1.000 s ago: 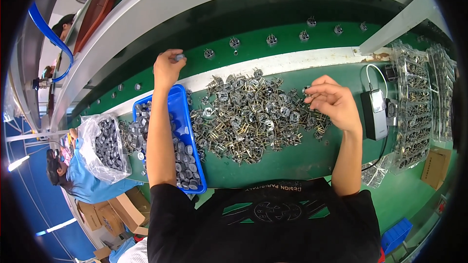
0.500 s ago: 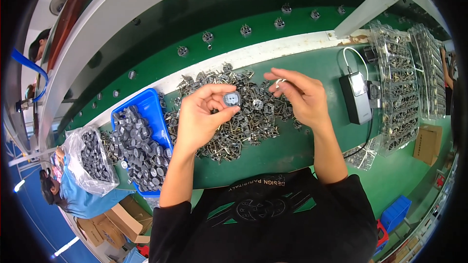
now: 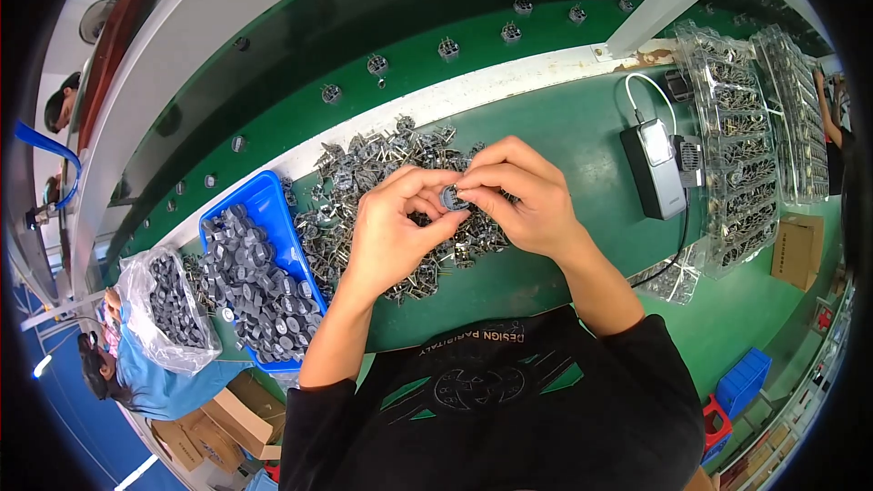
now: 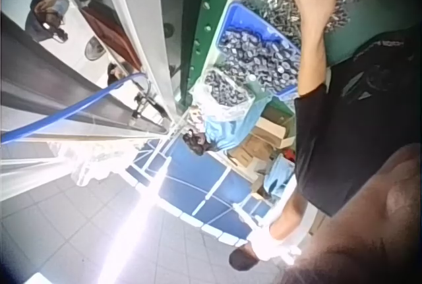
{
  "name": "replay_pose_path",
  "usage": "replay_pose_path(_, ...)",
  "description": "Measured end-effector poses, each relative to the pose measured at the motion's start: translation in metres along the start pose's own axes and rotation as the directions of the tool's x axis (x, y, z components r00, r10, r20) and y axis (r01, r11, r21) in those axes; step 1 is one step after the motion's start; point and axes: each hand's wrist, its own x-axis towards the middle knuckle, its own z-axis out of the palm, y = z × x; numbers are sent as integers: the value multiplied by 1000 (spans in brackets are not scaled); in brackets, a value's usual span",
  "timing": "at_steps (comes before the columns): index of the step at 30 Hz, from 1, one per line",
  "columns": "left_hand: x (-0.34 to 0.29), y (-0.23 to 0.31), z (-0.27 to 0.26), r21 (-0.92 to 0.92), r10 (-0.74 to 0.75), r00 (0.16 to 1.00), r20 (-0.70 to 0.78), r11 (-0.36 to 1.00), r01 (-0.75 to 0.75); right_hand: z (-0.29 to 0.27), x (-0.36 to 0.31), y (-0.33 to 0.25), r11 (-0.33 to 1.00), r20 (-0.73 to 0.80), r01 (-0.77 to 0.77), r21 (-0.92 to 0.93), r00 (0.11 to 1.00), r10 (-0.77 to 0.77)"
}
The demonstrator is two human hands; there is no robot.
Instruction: The person repeatedly takes grey plastic bases and metal components, inserts the metal components into the bases by hand to assemble them, and places items onto the conveyor line.
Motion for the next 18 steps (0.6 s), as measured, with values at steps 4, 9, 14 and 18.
replay_pose_path(4, 1, 0, 1, 19, 15, 1000, 6, 1000, -15, 6, -2, 2, 1000, -10, -1, -27, 1000, 0)
replay_pose_path(9, 2, 0, -1, -237, 4, 999, 53, 971, 9, 13, -6, 9, 990, -47, 76, -116, 996, -82)
replay_pose_path(14, 9, 0, -19, -169, -17, 997, 73, 985, 29, 3, -3, 11, 996, 8, 56, -64, 998, -56)
replay_pose_path(18, 34, -19, -71, 200, 112, 968, -224, 978, -67, -37, 8, 23, 978, 12, -154, -143, 987, 158)
